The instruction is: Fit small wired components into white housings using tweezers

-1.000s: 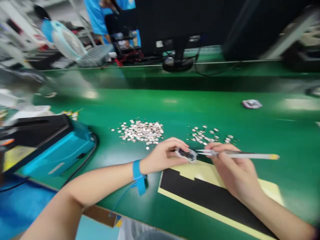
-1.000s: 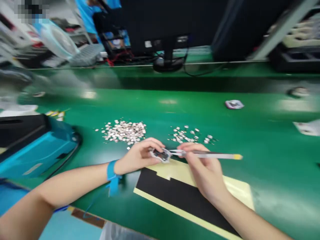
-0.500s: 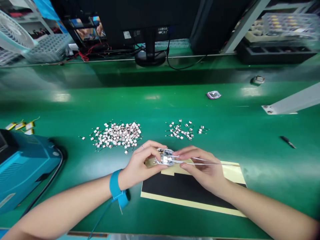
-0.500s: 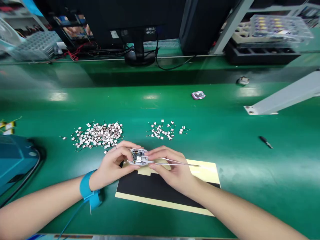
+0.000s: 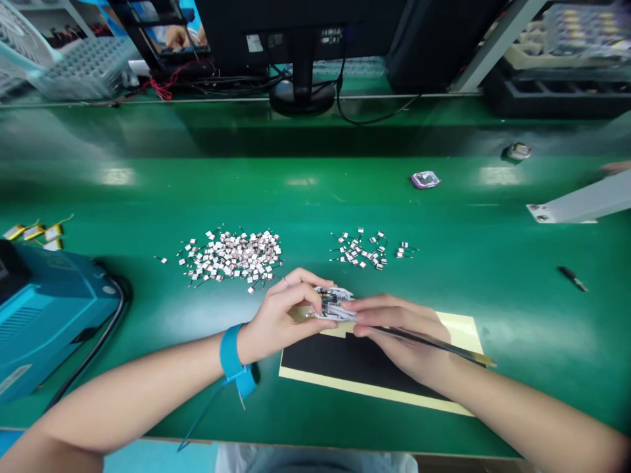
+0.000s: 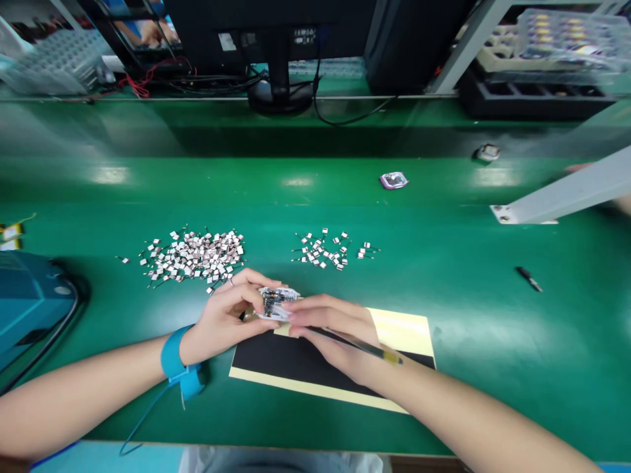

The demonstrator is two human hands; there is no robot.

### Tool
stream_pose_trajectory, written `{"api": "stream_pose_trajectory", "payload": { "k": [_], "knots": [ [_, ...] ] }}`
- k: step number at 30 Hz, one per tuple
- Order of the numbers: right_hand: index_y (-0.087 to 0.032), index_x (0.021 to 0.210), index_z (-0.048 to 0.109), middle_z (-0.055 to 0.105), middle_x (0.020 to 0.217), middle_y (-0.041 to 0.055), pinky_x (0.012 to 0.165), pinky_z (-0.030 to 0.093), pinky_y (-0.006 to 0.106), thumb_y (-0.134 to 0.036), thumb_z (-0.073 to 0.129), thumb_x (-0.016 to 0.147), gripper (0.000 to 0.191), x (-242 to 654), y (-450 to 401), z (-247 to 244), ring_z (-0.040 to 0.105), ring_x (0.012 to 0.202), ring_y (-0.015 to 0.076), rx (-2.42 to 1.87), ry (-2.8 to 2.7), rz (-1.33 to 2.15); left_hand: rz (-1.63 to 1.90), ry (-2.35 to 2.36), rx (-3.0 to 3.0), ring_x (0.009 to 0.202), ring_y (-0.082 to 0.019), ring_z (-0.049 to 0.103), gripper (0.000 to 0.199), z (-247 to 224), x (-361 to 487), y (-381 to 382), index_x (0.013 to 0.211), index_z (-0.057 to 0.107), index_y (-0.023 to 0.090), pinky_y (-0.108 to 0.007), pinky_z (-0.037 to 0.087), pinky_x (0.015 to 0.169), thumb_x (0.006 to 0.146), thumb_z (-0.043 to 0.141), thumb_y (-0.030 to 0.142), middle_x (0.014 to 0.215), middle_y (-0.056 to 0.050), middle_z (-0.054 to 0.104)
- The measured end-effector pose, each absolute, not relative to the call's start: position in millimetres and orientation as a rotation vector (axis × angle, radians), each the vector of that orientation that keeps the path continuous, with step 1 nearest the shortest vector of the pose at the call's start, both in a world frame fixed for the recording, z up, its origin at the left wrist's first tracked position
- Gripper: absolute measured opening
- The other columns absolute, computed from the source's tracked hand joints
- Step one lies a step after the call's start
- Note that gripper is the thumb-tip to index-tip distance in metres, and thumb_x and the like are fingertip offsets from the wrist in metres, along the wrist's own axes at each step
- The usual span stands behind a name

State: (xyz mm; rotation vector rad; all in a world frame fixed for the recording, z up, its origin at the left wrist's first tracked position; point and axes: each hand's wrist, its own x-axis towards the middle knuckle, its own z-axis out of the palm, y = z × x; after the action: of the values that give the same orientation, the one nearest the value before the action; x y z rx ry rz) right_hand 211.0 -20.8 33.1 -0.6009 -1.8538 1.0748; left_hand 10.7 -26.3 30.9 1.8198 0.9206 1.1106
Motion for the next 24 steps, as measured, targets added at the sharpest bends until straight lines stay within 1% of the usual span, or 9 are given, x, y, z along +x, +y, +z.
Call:
{"api": "stream_pose_trajectory", "payload": {
  "k": [3,5,9,11,13,16,19,24],
  "knots": [
    [-0.020,0.102,0.061,0.060,0.105,0.0033,0.081,0.049,0.023,0.004,0.062,0.073,0.038,212,-21,35,0.059,0.092,0.0142,-0.576,-1.829,1.071,1.125,0.853,1.867,0.093,-0.016,0.058,0.020,28,11,-28,0.068,0.050,0.014,-0.025,0.049,0.076,0.066,0.070,0.014,0.096,-0.007,0.055],
    [-0.019,0.101,0.061,0.062,0.101,0.0033,0.080,0.050,0.023,0.001,0.063,0.073,0.035,211,-22,36,0.060,0.090,0.0139,-0.566,-1.781,1.092,1.138,0.824,1.864,0.094,-0.017,0.058,0.020,27,12,-28,0.068,0.050,0.013,-0.027,0.050,0.077,0.066,0.070,0.014,0.098,-0.008,0.054],
    [-0.018,0.099,0.060,0.064,0.094,0.0043,0.078,0.052,0.029,-0.005,0.066,0.074,0.028,209,-23,40,0.061,0.088,0.0164,-0.550,-1.731,1.165,1.161,0.764,1.858,0.099,-0.018,0.057,0.016,25,12,-29,0.069,0.051,0.013,-0.029,0.050,0.081,0.069,0.066,0.009,0.101,-0.009,0.053],
    [-0.016,0.097,0.060,0.064,0.093,0.0055,0.077,0.053,0.030,-0.005,0.066,0.073,0.027,209,-24,41,0.061,0.088,0.0172,-0.550,-1.734,1.178,1.184,0.723,1.864,0.100,-0.018,0.057,0.015,24,13,-29,0.070,0.051,0.013,-0.028,0.049,0.084,0.070,0.065,0.008,0.101,-0.009,0.051],
    [-0.015,0.094,0.061,0.064,0.094,0.0067,0.076,0.053,0.029,-0.002,0.066,0.072,0.026,209,-24,42,0.061,0.087,0.0169,-0.551,-1.743,1.170,1.198,0.700,1.883,0.101,-0.018,0.057,0.013,25,13,-30,0.069,0.052,0.012,-0.028,0.049,0.086,0.070,0.065,0.007,0.101,-0.009,0.051],
    [-0.013,0.093,0.061,0.064,0.094,0.0065,0.077,0.052,0.025,0.002,0.063,0.072,0.026,209,-27,44,0.061,0.086,0.0149,-0.572,-1.732,1.145,1.181,0.703,1.931,0.099,-0.019,0.057,0.010,27,13,-30,0.069,0.055,0.011,-0.027,0.050,0.083,0.071,0.064,0.008,0.102,-0.010,0.051],
    [-0.013,0.092,0.061,0.064,0.093,0.0062,0.079,0.052,0.024,0.005,0.062,0.072,0.027,207,-30,47,0.061,0.087,0.0144,-0.587,-1.707,1.140,1.193,0.702,1.964,0.095,-0.018,0.059,0.008,30,13,-29,0.070,0.058,0.010,-0.025,0.052,0.079,0.070,0.066,0.010,0.100,-0.011,0.052],
    [-0.009,0.089,0.060,0.064,0.093,0.0098,0.078,0.053,0.025,0.004,0.060,0.074,0.020,208,-30,49,0.061,0.087,0.0155,-0.585,-1.695,1.159,1.195,0.703,1.969,0.087,-0.017,0.061,0.013,31,12,-28,0.073,0.059,0.008,-0.024,0.053,0.075,0.066,0.069,0.009,0.097,-0.011,0.053]
  ]
}}
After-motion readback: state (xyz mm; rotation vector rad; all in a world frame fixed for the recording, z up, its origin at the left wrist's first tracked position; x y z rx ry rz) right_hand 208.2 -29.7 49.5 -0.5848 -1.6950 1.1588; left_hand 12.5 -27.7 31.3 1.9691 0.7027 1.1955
